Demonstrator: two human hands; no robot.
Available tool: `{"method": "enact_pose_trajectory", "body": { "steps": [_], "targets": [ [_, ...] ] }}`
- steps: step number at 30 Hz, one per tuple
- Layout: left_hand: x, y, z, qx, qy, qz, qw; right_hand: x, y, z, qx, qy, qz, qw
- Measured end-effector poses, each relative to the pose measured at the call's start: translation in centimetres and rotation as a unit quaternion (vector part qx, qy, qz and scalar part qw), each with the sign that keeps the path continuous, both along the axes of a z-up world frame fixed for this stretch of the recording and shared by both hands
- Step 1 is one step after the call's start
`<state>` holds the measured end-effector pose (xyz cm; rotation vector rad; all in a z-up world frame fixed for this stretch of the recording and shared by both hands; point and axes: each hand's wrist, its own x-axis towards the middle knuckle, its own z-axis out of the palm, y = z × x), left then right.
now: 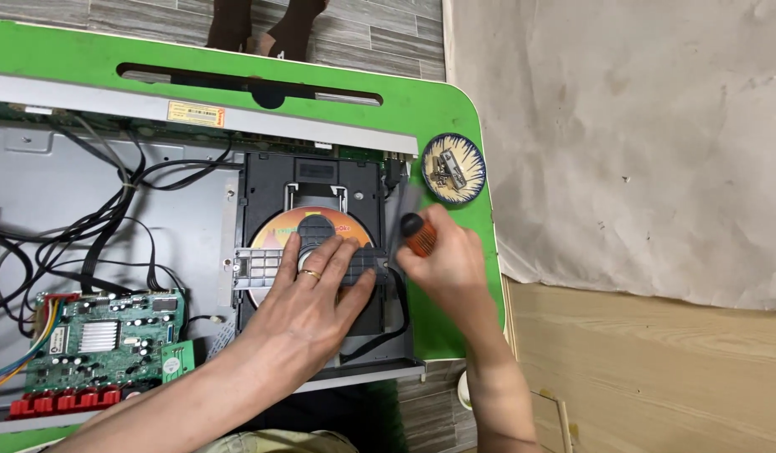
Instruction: Using a screwdriver to remove screws and then extracting the DVD drive from an electronic device.
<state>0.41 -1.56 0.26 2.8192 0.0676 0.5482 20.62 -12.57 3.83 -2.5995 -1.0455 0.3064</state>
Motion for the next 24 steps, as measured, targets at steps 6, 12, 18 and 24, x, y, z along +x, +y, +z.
{"method": "enact_pose_trajectory", "body": {
  "steps": [6,12,18,24],
  "targets": [
    [0.1,-0.3,-0.7,0.043,0.043,-0.003,0.998,0.2,-2.7,2.4,0.239,-0.076,-0.031,0.968],
    [0.6,-0.8,-1.5,0.085,0.102,-0.006,0.991,3.0,-6.3,3.9,0.03,0.059,-0.134,0.989],
    [0.6,-1.1,-1.3,0.135,0.11,0.019,0.985,2.9,-6.1,2.7,-0.034,0.092,-0.118,0.988],
    [0.3,-1.1,-0.7,0.176,0.108,0.024,0.978,4.0,-6.4,1.2,-0.048,0.106,-0.085,0.99]
  ]
}}
